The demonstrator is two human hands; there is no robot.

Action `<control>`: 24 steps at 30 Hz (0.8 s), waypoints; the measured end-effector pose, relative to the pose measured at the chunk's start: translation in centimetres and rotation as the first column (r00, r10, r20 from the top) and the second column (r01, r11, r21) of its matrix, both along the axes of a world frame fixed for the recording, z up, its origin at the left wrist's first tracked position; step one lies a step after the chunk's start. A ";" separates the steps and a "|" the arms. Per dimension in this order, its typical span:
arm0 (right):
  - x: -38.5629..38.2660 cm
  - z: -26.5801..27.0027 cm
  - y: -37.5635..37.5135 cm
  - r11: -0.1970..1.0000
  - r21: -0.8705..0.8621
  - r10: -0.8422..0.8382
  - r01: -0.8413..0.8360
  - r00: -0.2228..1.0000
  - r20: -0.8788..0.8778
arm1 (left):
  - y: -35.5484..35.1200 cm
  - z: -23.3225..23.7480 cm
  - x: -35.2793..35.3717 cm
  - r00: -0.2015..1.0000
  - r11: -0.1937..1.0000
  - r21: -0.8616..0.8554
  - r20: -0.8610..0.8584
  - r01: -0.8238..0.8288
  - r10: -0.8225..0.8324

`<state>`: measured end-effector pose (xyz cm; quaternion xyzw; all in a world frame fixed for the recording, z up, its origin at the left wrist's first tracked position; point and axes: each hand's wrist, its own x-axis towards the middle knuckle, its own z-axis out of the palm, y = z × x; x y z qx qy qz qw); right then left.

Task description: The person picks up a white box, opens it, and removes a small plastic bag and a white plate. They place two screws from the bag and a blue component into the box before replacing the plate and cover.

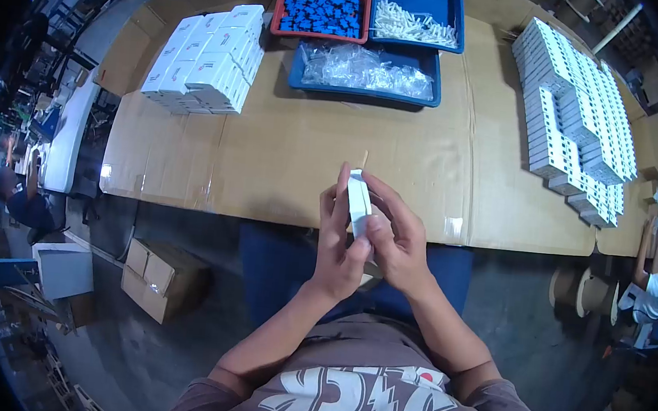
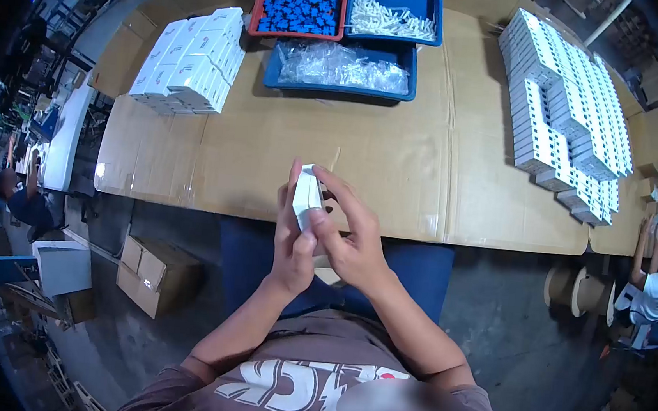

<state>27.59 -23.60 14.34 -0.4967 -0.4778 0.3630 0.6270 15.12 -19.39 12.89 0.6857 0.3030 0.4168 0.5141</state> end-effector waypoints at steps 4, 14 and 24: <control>1.5 -0.5 -0.4 1.000 0.013 -0.008 0.006 0.991 0.132 | -0.4 0.0 0.2 1.000 0.978 0.209 -0.008 -0.008 0.010; 0.4 0.4 -0.4 0.991 0.129 -0.048 0.022 0.978 0.201 | -0.8 -0.3 0.9 0.990 0.997 0.065 0.140 -0.037 0.028; 0.0 0.2 -0.4 0.971 0.237 -0.082 -0.004 0.932 0.354 | -1.0 0.7 1.3 0.976 0.988 -0.085 0.167 -0.130 0.143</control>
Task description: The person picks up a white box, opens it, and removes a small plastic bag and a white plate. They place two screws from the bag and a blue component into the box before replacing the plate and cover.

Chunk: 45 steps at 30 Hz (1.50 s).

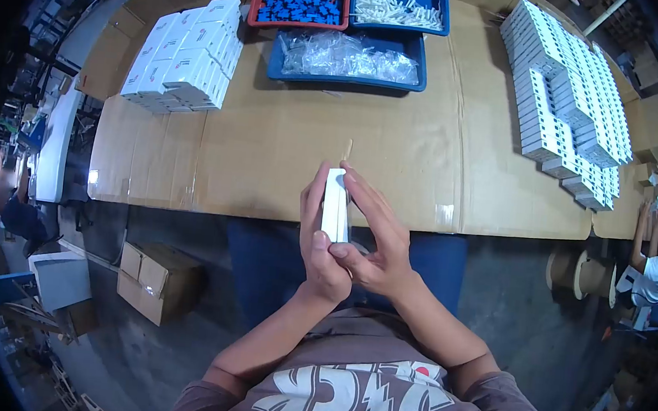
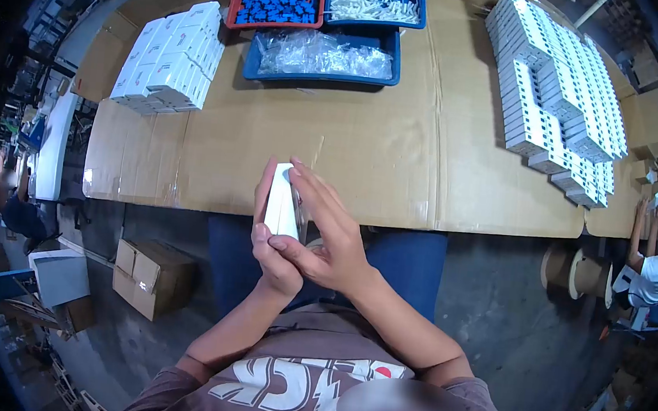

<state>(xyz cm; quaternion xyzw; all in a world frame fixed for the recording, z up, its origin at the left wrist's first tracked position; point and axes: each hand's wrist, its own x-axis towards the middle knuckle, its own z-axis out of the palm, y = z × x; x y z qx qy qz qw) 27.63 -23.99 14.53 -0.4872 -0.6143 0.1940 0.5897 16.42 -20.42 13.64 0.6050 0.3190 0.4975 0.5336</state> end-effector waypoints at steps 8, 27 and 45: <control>-0.2 -0.5 -0.2 0.997 0.075 -0.042 0.027 0.977 0.207 | 0.1 0.1 -0.3 0.988 0.977 0.179 -0.085 -0.115 0.132; -0.6 1.4 -0.4 0.877 -0.421 -0.050 -0.233 0.826 -0.562 | 0.4 2.4 -0.6 0.982 0.976 -0.200 0.183 0.089 -0.052; -1.0 -1.1 -1.2 0.984 -0.173 0.020 0.044 0.937 0.349 | 1.0 -0.5 -2.5 0.995 0.976 -0.198 0.065 0.092 -0.081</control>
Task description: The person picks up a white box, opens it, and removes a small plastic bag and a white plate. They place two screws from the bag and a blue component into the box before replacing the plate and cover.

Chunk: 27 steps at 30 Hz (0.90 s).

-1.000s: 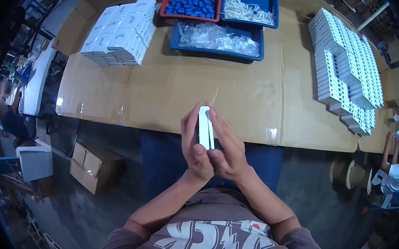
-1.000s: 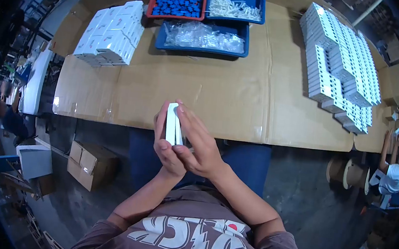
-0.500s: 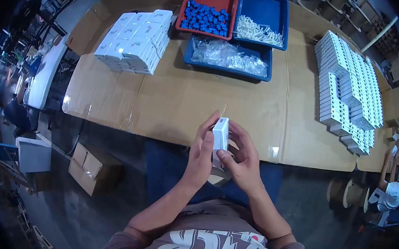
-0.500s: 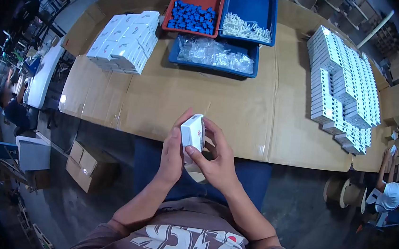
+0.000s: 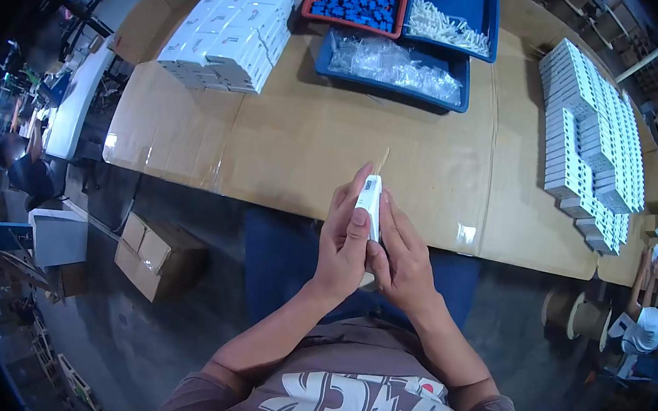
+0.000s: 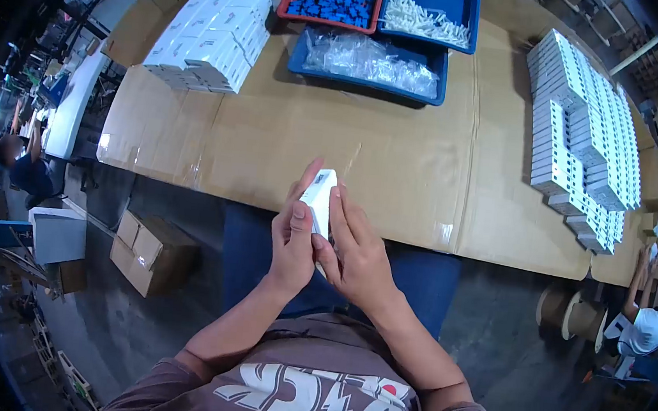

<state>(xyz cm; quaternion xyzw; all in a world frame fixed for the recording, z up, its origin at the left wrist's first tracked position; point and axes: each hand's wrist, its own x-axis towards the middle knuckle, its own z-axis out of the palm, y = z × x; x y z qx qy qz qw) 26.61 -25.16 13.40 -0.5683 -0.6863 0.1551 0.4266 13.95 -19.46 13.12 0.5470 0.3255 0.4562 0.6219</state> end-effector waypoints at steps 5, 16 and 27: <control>-0.1 -0.4 0.1 0.998 0.052 0.024 -0.026 0.999 0.048 | 0.1 0.3 -0.1 0.998 0.994 0.110 -0.055 -0.024 0.031; 0.3 -1.1 -0.1 0.995 0.073 0.070 -0.068 0.997 -0.019 | -0.3 -0.2 -0.2 0.998 0.985 0.161 -0.026 -0.060 0.065; -1.4 1.6 -0.2 0.960 -0.278 -0.205 -0.037 0.584 -0.785 | 0.4 0.1 -0.2 0.984 0.940 0.317 -0.080 -0.124 0.157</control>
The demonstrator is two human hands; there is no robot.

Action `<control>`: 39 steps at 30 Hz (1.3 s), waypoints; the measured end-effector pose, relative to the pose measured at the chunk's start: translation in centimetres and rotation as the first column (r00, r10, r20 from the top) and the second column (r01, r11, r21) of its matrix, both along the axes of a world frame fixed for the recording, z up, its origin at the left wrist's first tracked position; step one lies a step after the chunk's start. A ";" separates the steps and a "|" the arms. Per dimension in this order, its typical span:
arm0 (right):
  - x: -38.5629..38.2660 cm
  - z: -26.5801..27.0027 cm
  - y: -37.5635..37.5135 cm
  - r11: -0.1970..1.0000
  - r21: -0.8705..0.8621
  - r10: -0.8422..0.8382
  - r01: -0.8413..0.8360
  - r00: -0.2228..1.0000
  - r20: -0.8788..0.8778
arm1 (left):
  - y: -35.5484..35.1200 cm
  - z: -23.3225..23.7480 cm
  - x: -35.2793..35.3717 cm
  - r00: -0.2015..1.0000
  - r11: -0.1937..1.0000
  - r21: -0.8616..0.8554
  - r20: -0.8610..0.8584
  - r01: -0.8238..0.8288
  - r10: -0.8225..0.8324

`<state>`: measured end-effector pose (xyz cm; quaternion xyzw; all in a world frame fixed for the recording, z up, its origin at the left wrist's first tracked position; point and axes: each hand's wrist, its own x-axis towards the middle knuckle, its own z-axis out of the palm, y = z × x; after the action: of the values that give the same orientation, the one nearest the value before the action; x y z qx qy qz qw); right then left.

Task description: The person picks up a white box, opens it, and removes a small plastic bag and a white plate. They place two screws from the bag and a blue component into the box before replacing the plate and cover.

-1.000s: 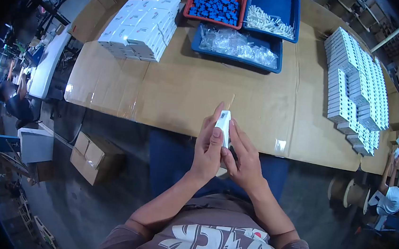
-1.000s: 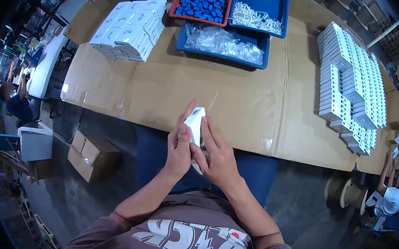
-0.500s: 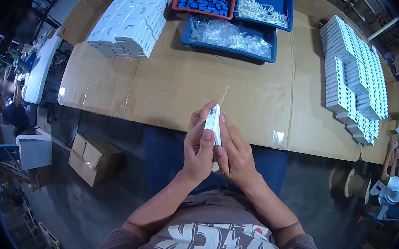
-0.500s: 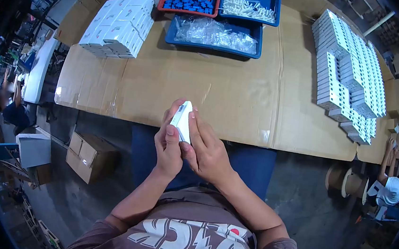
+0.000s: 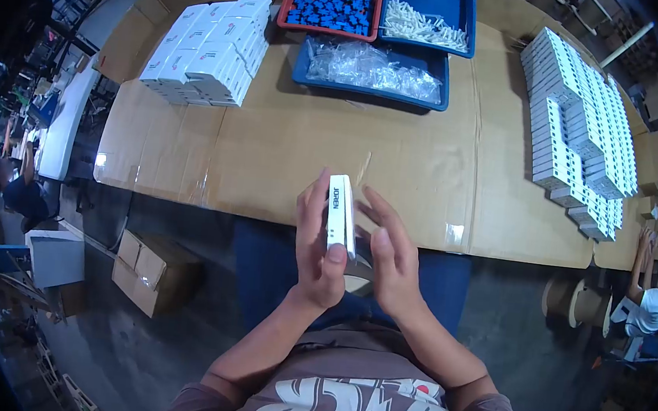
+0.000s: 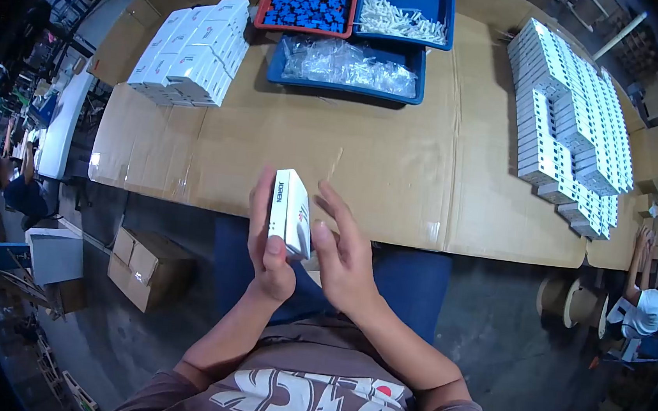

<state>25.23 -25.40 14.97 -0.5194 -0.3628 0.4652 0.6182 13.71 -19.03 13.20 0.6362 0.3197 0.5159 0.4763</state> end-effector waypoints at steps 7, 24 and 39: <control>-0.9 0.9 0.6 0.984 -0.124 0.104 -0.127 0.979 -0.176 | -0.6 -1.2 0.7 0.999 0.998 0.064 0.035 0.001 -0.003; -3.7 0.5 -0.1 0.999 -0.024 0.030 -0.032 0.996 -0.083 | -0.2 -2.0 0.1 0.977 0.964 0.177 -0.031 -0.200 0.209; -3.4 1.4 -1.3 0.998 0.030 0.056 -0.062 0.984 0.167 | -0.7 -1.0 0.3 0.981 0.933 0.303 0.047 -0.195 0.189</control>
<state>21.80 -26.75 16.33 -0.5344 -0.4363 0.4321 0.5807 13.97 -19.70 12.20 0.6636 0.2924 0.6086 0.3219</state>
